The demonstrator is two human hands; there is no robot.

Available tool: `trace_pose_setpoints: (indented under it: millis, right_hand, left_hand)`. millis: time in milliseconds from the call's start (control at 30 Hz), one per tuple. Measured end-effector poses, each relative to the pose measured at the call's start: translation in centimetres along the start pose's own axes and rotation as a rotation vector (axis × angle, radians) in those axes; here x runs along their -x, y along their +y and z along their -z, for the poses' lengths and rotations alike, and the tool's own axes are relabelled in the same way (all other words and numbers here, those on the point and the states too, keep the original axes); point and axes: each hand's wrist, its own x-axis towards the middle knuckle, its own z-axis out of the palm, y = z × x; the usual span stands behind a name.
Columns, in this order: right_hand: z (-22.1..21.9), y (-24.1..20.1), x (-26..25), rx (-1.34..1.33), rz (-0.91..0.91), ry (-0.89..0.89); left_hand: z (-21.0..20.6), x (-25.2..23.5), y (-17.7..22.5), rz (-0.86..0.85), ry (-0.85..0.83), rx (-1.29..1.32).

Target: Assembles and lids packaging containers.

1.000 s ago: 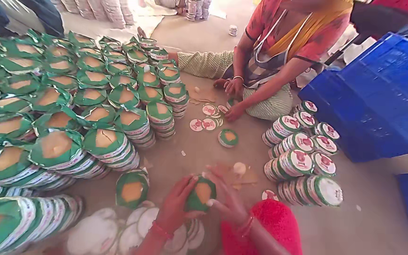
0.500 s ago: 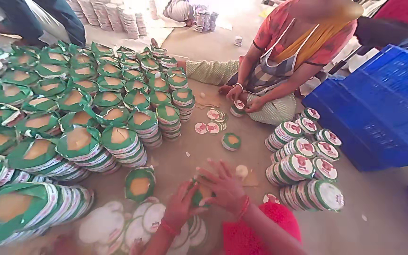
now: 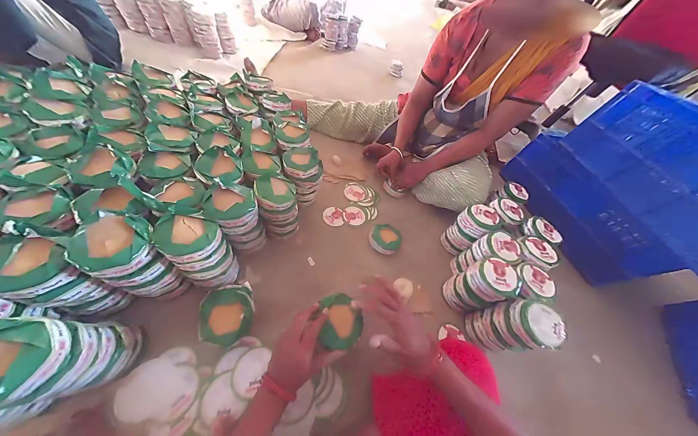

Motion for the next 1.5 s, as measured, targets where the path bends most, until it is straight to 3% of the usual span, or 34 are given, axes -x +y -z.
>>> trace_pose_setpoints:
  millis: [133, 300, 433, 733, 1000, 1100, 1233, 1367, 1500]
  right_hand:
    - [-0.3, 0.7, 2.2, 0.359, 0.085, -0.044]
    - [0.2, -1.5, 4.0, 0.301, 0.064, 0.018]
    - [-1.8, -2.6, 5.3, 0.530, 0.100, 0.046]
    - [-3.3, -6.2, 2.3, 0.579, 0.241, -0.005]
    - [-2.7, -6.2, -0.5, 0.528, 0.287, -0.012]
    - [-1.2, -6.5, -1.9, 0.444, 0.213, 0.021]
    - [-0.8, -4.8, -4.4, 0.507, 0.121, -0.029]
    - [-2.1, -4.9, -4.6, 0.551, 0.259, -0.044]
    - [-2.8, -6.3, -3.4, 0.591, 0.362, -0.088]
  left_hand:
    - [0.5, -0.2, 0.1, 0.021, -0.024, 0.026]
    - [0.7, -0.6, 0.1, 0.084, -0.016, 0.128]
    - [1.4, -1.0, 0.3, 0.139, -0.106, 0.192]
    - [1.9, -2.1, 0.6, 0.251, -0.196, 0.305]
    - [1.2, -1.9, 0.0, 0.322, -0.178, 0.479]
    - [1.2, -1.8, 0.3, 0.392, -0.199, 0.495]
    - [0.7, -1.4, 0.6, 0.370, -0.109, 0.497]
    - [0.6, -1.3, 0.5, 0.354, -0.059, 0.501]
    - [1.1, -1.3, 0.5, 0.417, -0.113, 0.581]
